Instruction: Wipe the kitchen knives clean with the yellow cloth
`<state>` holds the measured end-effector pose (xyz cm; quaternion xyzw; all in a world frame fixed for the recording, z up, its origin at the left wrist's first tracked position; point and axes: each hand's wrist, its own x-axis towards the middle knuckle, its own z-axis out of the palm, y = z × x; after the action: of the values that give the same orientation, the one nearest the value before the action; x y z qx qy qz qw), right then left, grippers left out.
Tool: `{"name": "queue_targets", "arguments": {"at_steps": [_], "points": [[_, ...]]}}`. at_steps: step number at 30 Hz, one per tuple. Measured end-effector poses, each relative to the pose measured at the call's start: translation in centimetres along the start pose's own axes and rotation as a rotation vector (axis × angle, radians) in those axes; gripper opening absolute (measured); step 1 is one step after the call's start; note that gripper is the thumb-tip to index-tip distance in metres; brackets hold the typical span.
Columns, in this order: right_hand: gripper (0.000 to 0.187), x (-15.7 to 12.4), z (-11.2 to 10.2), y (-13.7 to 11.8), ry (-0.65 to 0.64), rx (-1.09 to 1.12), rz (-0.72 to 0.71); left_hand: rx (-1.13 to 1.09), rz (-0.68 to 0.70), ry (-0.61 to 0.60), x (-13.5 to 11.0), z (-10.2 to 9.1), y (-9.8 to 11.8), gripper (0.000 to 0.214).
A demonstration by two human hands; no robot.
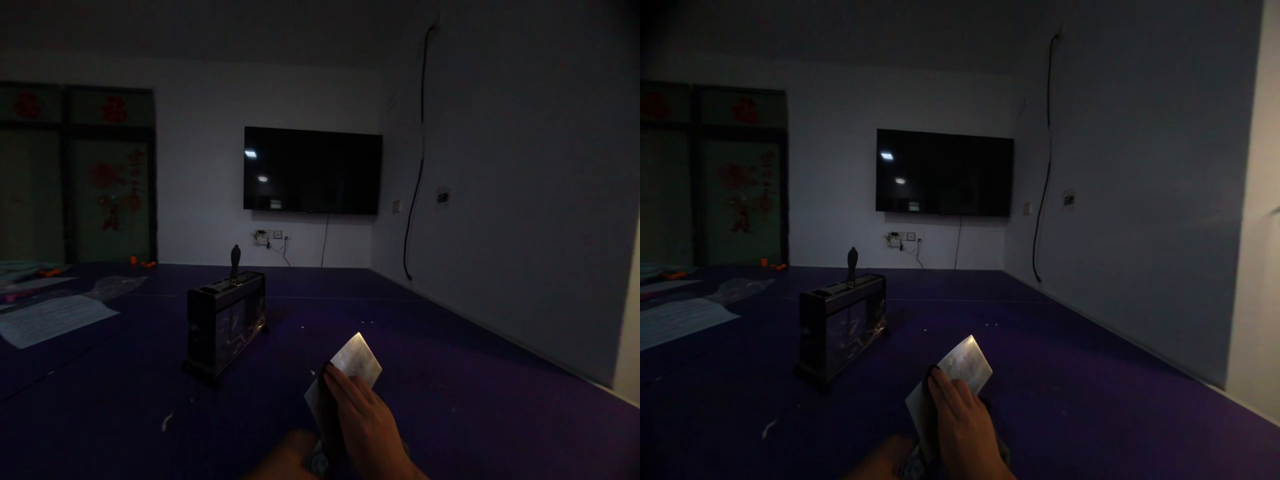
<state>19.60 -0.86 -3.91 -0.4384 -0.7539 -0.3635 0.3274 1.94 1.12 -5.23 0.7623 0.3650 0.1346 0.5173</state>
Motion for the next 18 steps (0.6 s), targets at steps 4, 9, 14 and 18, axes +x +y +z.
{"name": "queue_targets", "arguments": {"at_steps": [4, 9, 14, 18], "points": [[0.046, 0.1, -0.1, 0.1, 0.0, 0.015, 0.0, 0.032, 0.012, 0.005, 1.1, 0.1, -0.5, 0.033], [0.048, -0.1, 0.1, 0.5, -0.011, -0.005, 0.033, 0.076, 0.028, -0.002, 2.2, 0.1, -1.1, 0.027], [0.05, -0.2, 0.4, 0.7, 0.01, -0.039, 0.056, 0.072, 0.059, 0.01, 2.2, 0.0, -1.0, 0.021], [0.049, -0.1, 0.1, 0.6, 0.013, -0.01, 0.028, 0.047, 0.073, 0.025, 1.9, 0.0, -0.3, 0.03]]}}
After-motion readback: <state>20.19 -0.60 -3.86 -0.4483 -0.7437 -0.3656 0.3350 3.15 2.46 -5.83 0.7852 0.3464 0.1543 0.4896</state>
